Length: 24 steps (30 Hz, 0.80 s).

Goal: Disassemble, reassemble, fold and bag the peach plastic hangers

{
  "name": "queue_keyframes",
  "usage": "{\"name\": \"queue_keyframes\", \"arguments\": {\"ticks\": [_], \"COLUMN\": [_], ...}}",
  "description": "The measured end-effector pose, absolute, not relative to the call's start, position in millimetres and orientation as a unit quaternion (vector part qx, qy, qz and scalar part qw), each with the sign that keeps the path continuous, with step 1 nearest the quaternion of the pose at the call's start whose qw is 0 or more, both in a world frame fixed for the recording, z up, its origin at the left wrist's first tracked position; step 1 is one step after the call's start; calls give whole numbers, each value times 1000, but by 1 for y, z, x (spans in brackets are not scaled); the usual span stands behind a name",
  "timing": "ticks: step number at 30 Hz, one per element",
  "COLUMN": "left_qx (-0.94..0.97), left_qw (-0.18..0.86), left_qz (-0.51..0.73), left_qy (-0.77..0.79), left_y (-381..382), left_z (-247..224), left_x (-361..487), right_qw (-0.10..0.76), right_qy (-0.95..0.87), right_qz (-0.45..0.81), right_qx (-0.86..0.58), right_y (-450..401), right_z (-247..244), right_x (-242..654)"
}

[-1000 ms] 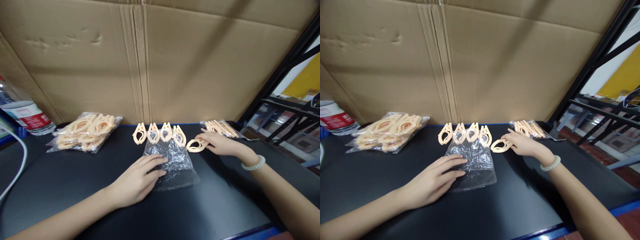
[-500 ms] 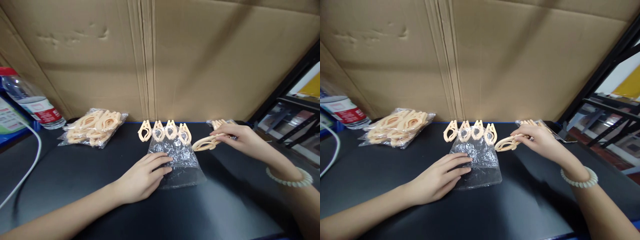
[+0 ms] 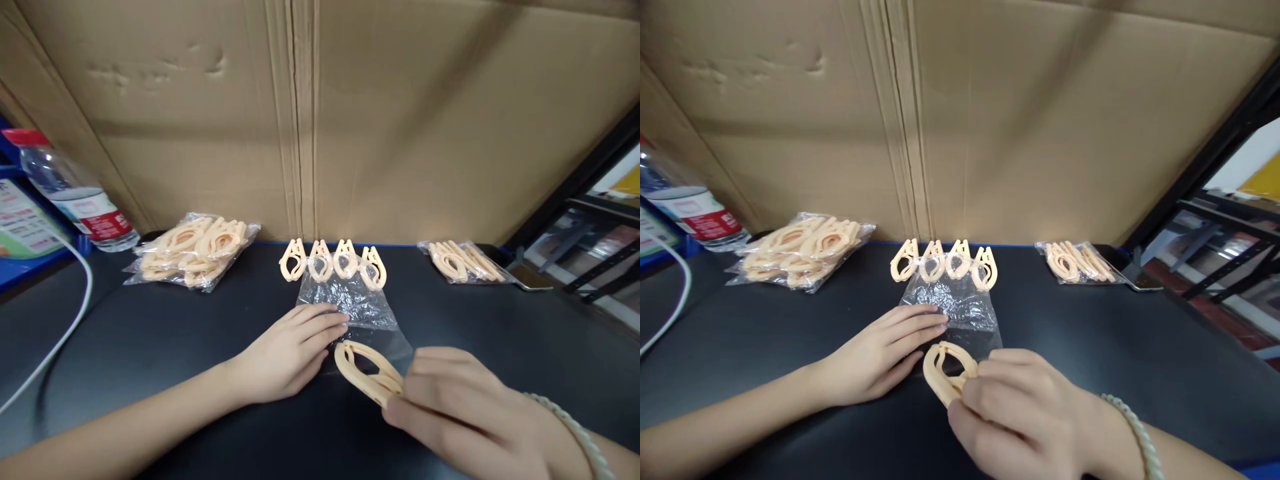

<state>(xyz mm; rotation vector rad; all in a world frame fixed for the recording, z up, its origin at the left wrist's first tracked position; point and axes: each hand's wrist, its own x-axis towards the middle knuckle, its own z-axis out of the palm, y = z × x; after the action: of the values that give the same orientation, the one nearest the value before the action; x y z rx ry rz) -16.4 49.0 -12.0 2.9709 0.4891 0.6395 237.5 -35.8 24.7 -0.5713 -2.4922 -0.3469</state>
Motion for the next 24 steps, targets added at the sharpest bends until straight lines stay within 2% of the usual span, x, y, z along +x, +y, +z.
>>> {"name": "queue_keyframes", "arguments": {"ticks": [4,13,24], "left_qx": [965,963,973], "left_qw": [42,40,35], "left_qz": [202,216,190], "left_qy": [162,158,129], "left_y": [49,49,30], "left_z": [-11,-12,-8], "left_x": [-16,-15,-7], "right_qw": [245,141,171], "right_qy": [-940,-915,-928], "right_qz": [-154,-243,-222], "right_qx": [-179,-290,-246], "right_y": [-26,-20,-37], "right_z": [17,12,23], "right_x": [227,220,217]}}
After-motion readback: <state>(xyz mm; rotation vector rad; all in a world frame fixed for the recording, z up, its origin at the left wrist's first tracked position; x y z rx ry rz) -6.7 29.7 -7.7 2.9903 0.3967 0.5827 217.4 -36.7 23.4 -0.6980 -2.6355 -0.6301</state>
